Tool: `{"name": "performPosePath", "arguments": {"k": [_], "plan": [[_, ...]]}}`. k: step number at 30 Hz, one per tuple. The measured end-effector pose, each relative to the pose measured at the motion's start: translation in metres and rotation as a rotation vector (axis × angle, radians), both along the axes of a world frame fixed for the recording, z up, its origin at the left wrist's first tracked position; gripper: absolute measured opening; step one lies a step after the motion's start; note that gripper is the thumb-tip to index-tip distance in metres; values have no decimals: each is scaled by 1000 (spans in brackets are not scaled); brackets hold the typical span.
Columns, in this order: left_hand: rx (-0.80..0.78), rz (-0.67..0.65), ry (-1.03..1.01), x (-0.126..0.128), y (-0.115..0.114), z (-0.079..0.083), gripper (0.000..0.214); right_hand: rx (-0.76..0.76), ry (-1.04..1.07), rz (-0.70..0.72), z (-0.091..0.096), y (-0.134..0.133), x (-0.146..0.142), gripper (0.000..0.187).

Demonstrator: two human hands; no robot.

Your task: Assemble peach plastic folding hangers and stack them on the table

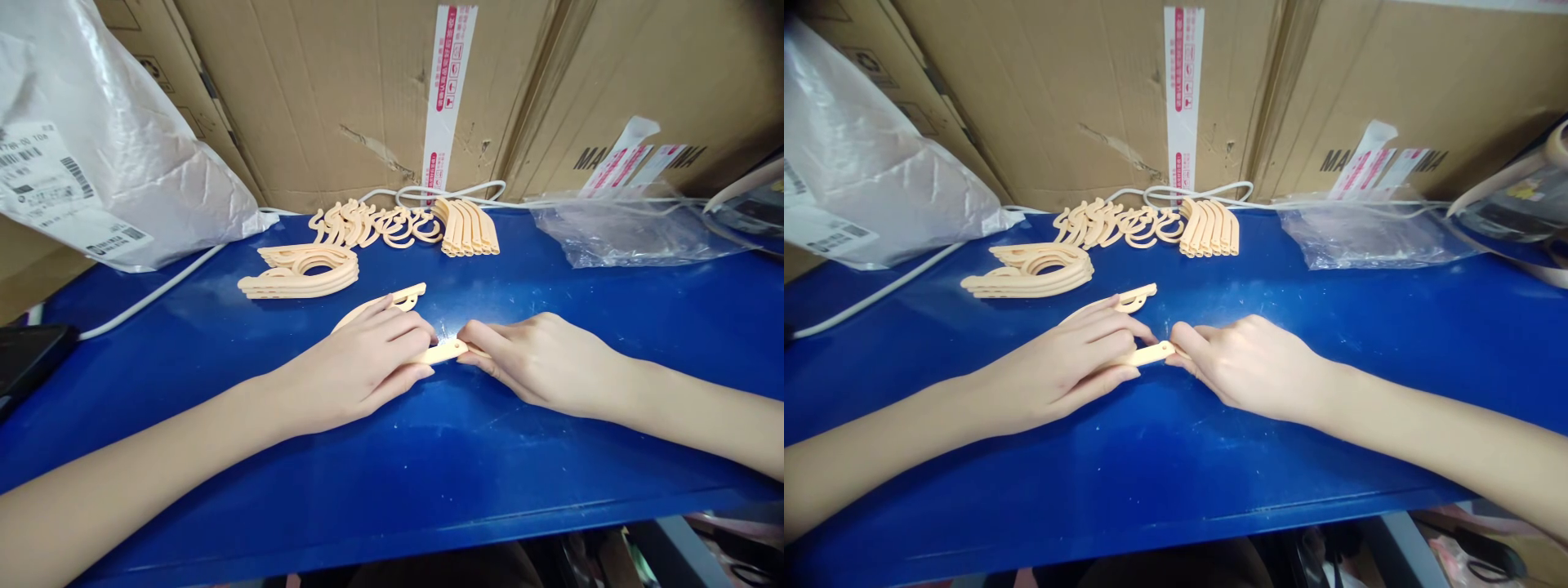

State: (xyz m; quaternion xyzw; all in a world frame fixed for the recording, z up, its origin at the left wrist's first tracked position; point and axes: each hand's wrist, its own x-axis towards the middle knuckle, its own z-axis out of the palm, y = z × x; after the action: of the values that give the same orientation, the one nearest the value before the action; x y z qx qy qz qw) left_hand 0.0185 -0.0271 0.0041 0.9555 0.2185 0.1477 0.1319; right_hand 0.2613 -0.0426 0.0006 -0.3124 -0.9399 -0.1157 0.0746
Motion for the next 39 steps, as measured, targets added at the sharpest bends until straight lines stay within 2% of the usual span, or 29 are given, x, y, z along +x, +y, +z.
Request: {"name": "performPosePath", "arguments": {"k": [11,19,34,39], "plan": [[-14,0,4,-1,1,-1,19,-132,6,-71,3,-1,-2,38],[14,-5,30,0,0,-1,20,-303,48,-95,11,0,-1,37],[33,-14,49,0,0,-1,18,-135,27,-32,2,1,1,35],[43,-17,41,0,0,-2,17,-11,0,-1,1,1,1,35]]}}
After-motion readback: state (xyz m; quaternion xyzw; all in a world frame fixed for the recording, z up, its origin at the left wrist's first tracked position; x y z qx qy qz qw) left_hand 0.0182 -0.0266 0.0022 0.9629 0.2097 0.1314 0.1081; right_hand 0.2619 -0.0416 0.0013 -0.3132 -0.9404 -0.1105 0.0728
